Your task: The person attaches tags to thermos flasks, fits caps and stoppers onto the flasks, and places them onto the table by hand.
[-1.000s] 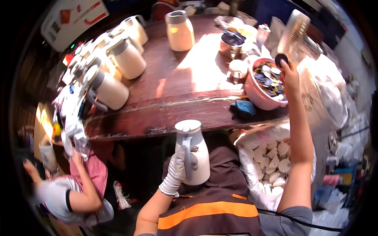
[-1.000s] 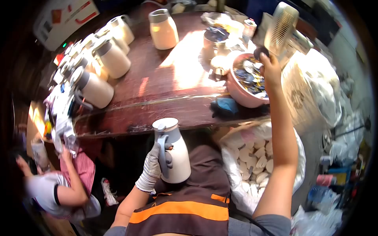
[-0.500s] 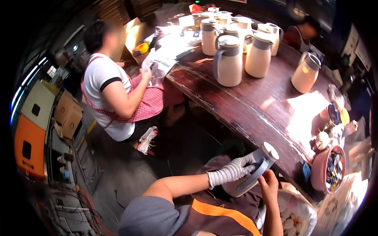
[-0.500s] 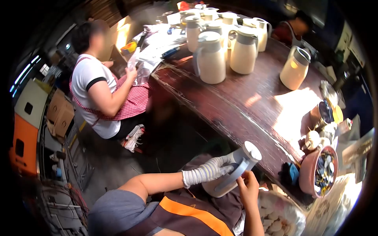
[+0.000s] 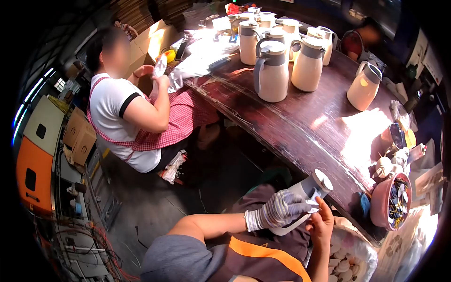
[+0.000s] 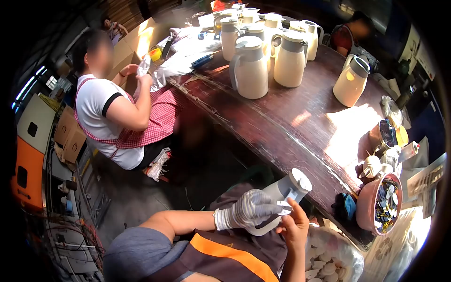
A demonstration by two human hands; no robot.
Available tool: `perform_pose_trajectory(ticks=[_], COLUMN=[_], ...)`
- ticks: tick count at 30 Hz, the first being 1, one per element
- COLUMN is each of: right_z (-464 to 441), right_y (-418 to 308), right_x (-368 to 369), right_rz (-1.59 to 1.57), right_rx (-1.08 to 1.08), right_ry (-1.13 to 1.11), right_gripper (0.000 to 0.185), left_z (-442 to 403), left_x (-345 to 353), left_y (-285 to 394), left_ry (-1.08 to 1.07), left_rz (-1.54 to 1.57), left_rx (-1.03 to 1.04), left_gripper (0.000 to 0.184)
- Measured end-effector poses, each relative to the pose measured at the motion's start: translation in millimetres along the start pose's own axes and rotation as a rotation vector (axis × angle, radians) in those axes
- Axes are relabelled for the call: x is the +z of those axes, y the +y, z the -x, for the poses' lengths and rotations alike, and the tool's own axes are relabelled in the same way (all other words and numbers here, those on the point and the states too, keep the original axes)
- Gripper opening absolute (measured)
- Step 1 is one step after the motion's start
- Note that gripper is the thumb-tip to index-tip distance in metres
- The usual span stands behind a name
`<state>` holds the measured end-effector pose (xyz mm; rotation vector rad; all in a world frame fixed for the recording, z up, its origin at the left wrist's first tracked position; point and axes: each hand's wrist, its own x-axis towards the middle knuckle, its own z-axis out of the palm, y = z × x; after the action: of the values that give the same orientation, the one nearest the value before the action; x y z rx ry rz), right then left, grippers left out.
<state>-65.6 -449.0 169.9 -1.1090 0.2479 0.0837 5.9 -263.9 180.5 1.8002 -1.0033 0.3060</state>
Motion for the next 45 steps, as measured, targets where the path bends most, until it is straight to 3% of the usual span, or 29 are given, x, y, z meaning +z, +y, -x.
perform_pose_trajectory(ticks=[3,5,6,7,9,11,14,17,19,21,23,25,27,29,31,34,35,37,38,39,41,42,44,45], right_z=[0,-2,-3,-3,-3,-9,-14,-10,-1,6,12,9,6,5,6,15,17,12,7,8,-9,-23,-56,-63], right_y=[-7,-9,-10,-11,-14,-13,-10,-8,-13,6,24,40,38,29,20,27,24,32,23,1,-27,-44,-75,-104], right_x=[-2,0,2,7,19,20,1,-22,-11,-11,6,14,12,-2,-27,-19,-12,-10,-17,-9,-12,-21,-18,-2], right_rz=[0.187,0.309,0.431,0.432,0.931,1.038,0.955,0.770,0.778,0.844,0.855,1.000,0.956,0.774,0.720,0.826,0.674,0.458,0.646,0.493,0.388,0.540,0.490,0.584], right_rx=[0.022,-0.096,-0.213,-0.211,-0.438,-0.552,-0.566,-0.508,-0.411,-0.297,-0.217,-0.447,-0.402,-0.251,-0.311,-0.226,-0.079,-0.153,-0.325,-0.190,-0.256,-0.356,-0.471,-0.455], right_ry=[-0.110,-0.077,-0.046,-0.039,0.082,0.124,0.309,0.442,0.391,0.258,0.030,-0.013,-0.005,0.179,0.284,0.088,-0.020,-0.124,-0.158,-0.075,0.051,0.043,0.102,0.161], right_gripper=[0.042,0.034,0.026,0.026,0.021,0.023,0.020,0.019,0.018,0.021,0.023,0.023,0.022,0.021,0.021,0.019,0.017,0.014,0.011,0.015,0.023,0.034,0.058,0.060], left_z=[5,7,19,24,27,28,9,14,13,16,7,-5,-13,-17,-9,-4,-5,-8,-12,-35,-64,-82,-117,-131], left_x=[4,13,22,31,47,52,16,-4,-16,-16,-18,-11,-16,-21,-33,-42,-43,-49,-55,-75,-100,-113,-125,-127], left_y=[2,4,1,-3,-13,-22,-3,-5,-6,-15,-18,-22,-24,-23,-30,-20,-20,-21,-26,-12,-20,-26,-56,-77], left_ry=[-0.092,0.079,0.034,0.029,-0.029,-0.132,-0.210,-0.097,-0.063,0.003,-0.074,-0.121,-0.114,-0.109,-0.020,-0.043,-0.040,0.079,0.149,0.175,0.298,0.332,0.409,0.418], left_rz=[-0.041,0.142,0.267,0.272,1.176,1.046,0.861,0.631,0.609,0.714,0.608,0.349,0.413,0.537,0.715,0.629,0.626,0.767,0.826,0.900,0.892,0.841,0.937,1.034], left_rx=[0.013,-0.257,-0.602,-0.603,-0.849,-0.809,-0.990,-0.898,-0.916,-0.960,-0.967,-0.768,-0.803,-0.876,-1.070,-1.011,-1.001,-0.962,-0.888,-0.753,-0.553,-0.482,-0.336,-0.240], left_gripper=[0.034,0.036,0.039,0.039,0.054,0.060,0.058,0.053,0.047,0.045,0.043,0.042,0.042,0.042,0.043,0.035,0.035,0.037,0.038,0.040,0.042,0.044,0.047,0.041])
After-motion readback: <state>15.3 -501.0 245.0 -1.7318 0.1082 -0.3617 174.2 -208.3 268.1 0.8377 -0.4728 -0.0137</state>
